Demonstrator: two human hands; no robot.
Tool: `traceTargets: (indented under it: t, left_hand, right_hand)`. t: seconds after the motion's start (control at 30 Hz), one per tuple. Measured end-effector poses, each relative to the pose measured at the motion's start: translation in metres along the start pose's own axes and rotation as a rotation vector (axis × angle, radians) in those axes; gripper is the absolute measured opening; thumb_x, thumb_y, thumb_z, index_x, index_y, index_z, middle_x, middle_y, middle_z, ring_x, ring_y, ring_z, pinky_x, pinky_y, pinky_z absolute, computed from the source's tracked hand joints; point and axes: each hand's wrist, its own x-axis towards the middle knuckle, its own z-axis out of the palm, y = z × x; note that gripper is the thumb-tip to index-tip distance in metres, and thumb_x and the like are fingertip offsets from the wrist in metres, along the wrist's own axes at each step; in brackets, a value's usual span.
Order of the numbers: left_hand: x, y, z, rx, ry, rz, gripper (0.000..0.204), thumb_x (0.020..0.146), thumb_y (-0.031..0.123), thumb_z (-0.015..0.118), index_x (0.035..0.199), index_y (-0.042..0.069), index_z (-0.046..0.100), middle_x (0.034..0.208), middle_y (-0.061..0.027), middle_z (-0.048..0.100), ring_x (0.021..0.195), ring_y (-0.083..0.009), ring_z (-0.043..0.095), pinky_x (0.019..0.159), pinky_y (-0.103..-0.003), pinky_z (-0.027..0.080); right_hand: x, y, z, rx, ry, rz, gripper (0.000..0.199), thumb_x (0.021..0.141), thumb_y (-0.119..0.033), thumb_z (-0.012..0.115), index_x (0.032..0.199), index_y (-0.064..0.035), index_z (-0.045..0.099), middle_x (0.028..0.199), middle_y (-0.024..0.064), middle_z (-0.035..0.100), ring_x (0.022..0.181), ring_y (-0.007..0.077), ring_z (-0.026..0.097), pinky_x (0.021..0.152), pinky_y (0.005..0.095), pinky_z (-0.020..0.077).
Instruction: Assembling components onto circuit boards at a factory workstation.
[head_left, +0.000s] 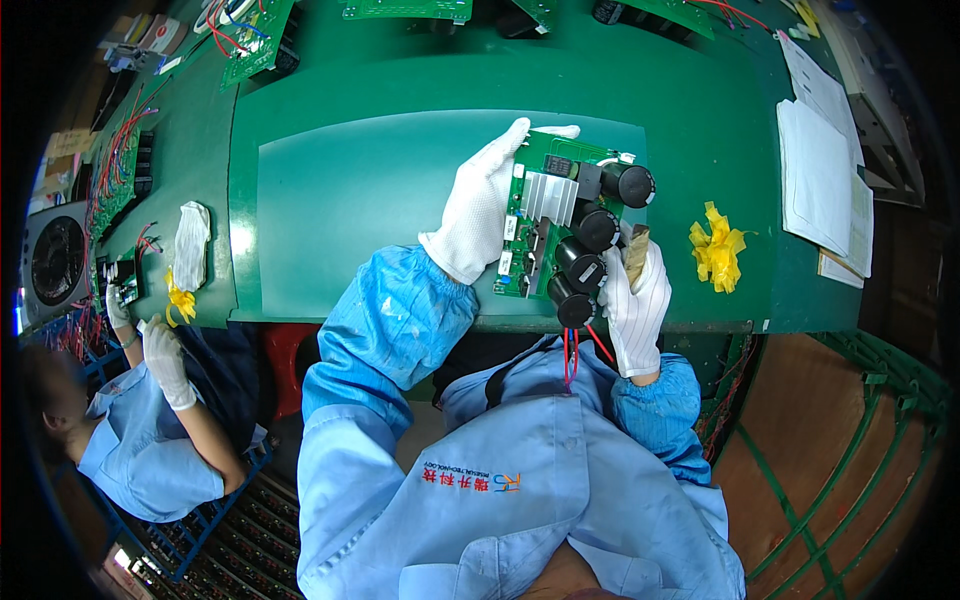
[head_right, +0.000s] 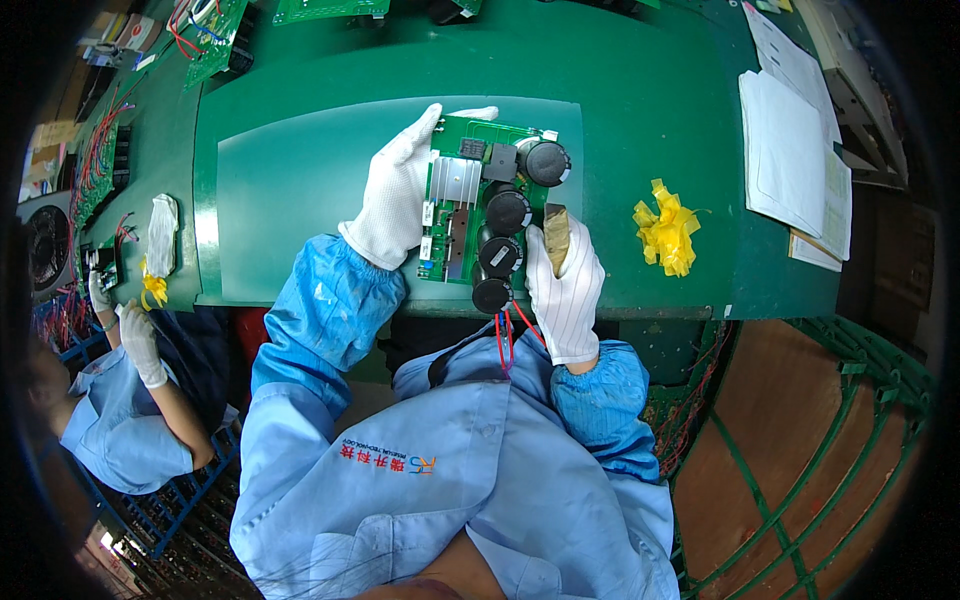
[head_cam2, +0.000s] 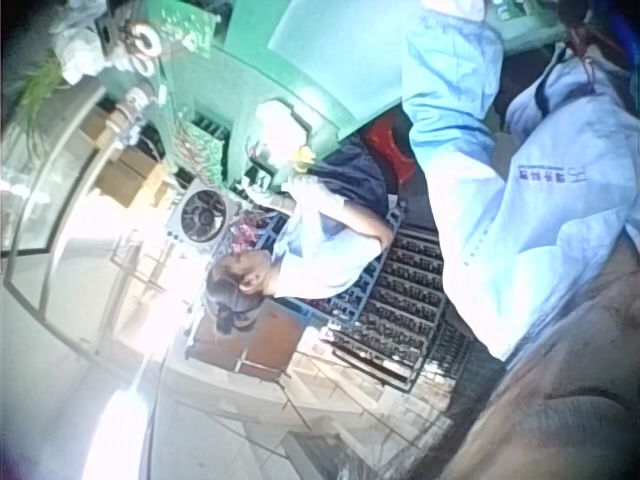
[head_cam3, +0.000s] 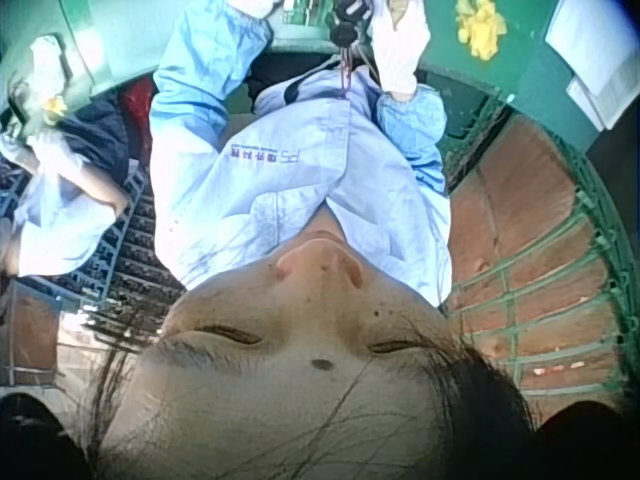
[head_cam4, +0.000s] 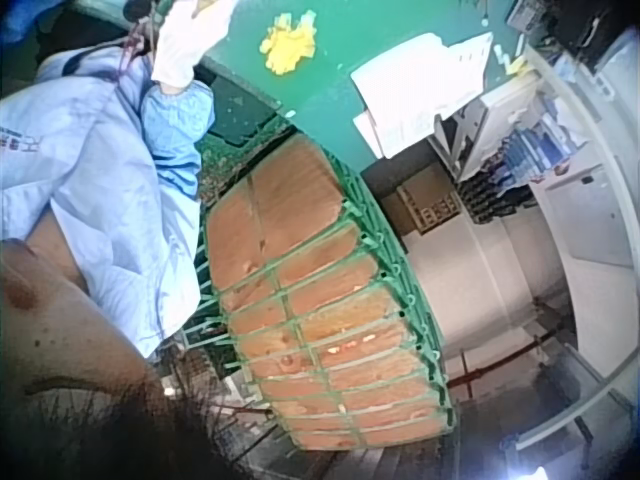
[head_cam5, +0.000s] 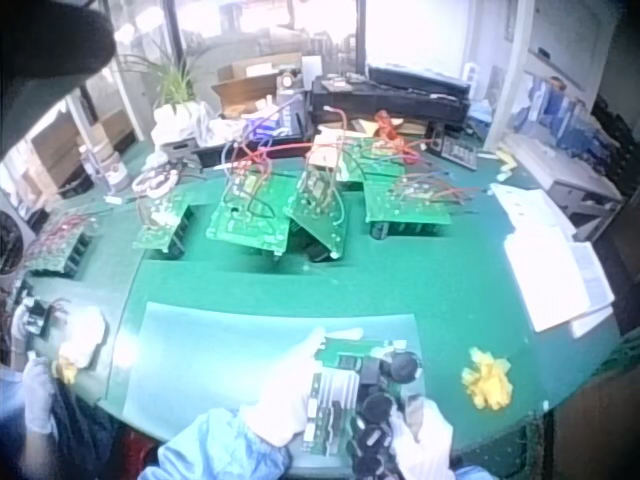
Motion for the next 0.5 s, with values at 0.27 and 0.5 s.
traceTargets:
  t: [0.27,0.5]
  left_hand:
    - [0.0,-0.001,0.002,-0.058,-0.041,0.02,0.059,0.11,0.046,0.038,0.147,0.002,0.05,0.125,-0.019,0.068,0.102,-0.0274,0.072,0.091,-0.042,0.058]
    - [-0.001,0.001,0.0,-0.01,-0.048,0.001,0.059,0.11,0.046,0.039,0.147,0.002,0.049,0.124,-0.019,0.069,0.102,-0.0277,0.072,0.091,-0.042,0.058]
  right_hand:
    - [-0.003,0.004,-0.002,-0.099,-0.042,-0.066,0.023,0.096,-0.009,0.066,0.115,0.0028,0.062,0.098,0.0177,0.062,0.077,0.0317,0.064,0.069,0.0416,0.0518]
    - [-0.004,0.003,-0.001,0.01,-0.05,0.095,0.023,0.096,-0.011,0.067,0.115,0.0018,0.062,0.092,0.0151,0.062,0.069,0.0309,0.062,0.066,0.0404,0.0506]
